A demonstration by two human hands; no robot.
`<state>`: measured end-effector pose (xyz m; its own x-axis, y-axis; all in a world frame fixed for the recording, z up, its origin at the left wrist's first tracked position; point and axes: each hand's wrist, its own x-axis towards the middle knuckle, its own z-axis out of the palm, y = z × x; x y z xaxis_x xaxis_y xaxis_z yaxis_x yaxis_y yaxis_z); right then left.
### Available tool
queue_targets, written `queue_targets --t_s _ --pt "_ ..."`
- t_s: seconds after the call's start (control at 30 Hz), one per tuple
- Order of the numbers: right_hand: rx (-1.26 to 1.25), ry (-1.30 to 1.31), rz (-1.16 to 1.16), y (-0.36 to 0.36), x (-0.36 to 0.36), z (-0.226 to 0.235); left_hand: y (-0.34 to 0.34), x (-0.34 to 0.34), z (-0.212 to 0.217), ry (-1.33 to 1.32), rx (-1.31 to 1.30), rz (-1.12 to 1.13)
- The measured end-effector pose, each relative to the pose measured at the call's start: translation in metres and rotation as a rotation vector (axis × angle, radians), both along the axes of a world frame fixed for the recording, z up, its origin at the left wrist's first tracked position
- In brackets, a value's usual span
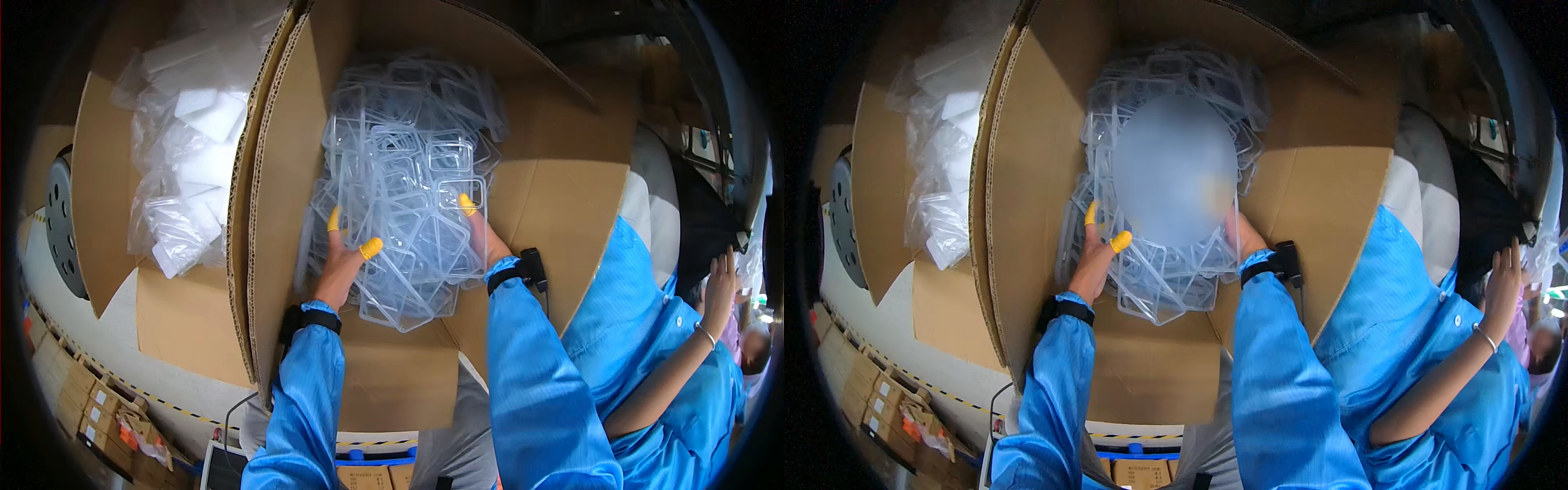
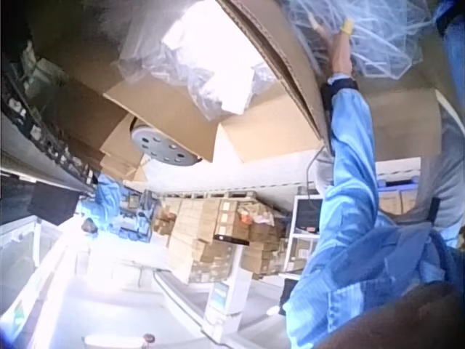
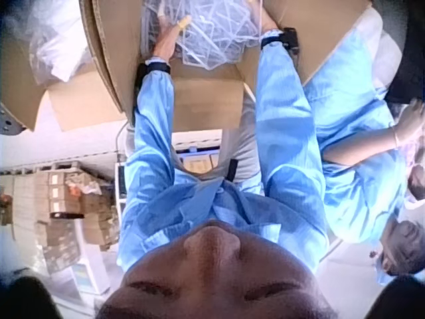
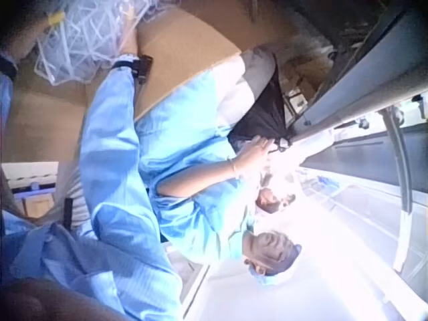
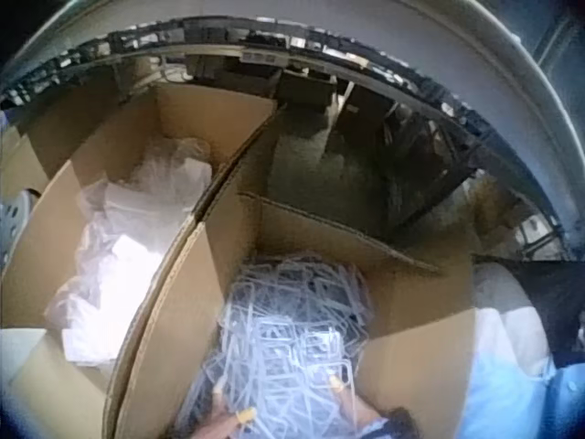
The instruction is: Picking up clear plastic casings, bringing them to a workstation, and placing mobile phones into packaging trays.
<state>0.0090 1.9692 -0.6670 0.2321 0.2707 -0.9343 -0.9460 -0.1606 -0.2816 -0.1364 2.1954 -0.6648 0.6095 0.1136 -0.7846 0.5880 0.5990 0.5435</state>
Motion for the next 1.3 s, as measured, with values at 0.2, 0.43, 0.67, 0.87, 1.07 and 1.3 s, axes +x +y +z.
queue_targets --t_s 0.2,0.43,0.67,0.87,1.07,1.3 --pt "0.158 -0.025 -0.115 0.013 -0.001 0.038 0.011 -0.002 0.016 0.014 -0.043 0.059" --pt "0.222 0.035 -0.076 0.012 -0.011 0.041 0.011 0.003 0.025 0.009 -0.034 -0.077" --pt "0.237 -0.011 -0.199 -0.003 -0.042 0.103 0.012 -0.007 0.098 -0.045 0.025 -0.147" --pt "0.269 -0.083 -0.413 -0.019 -0.065 0.167 0.016 0.004 0.176 -0.117 -0.025 -0.136" --pt "0.54 -0.034 -0.575 -0.024 -0.087 0.215 0.025 0.006 0.234 -0.161 0.133 -0.34" --pt "0.837 -0.121 -0.73 -0.004 -0.102 0.276 0.026 0.028 0.356 -0.147 0.534 -0.594"
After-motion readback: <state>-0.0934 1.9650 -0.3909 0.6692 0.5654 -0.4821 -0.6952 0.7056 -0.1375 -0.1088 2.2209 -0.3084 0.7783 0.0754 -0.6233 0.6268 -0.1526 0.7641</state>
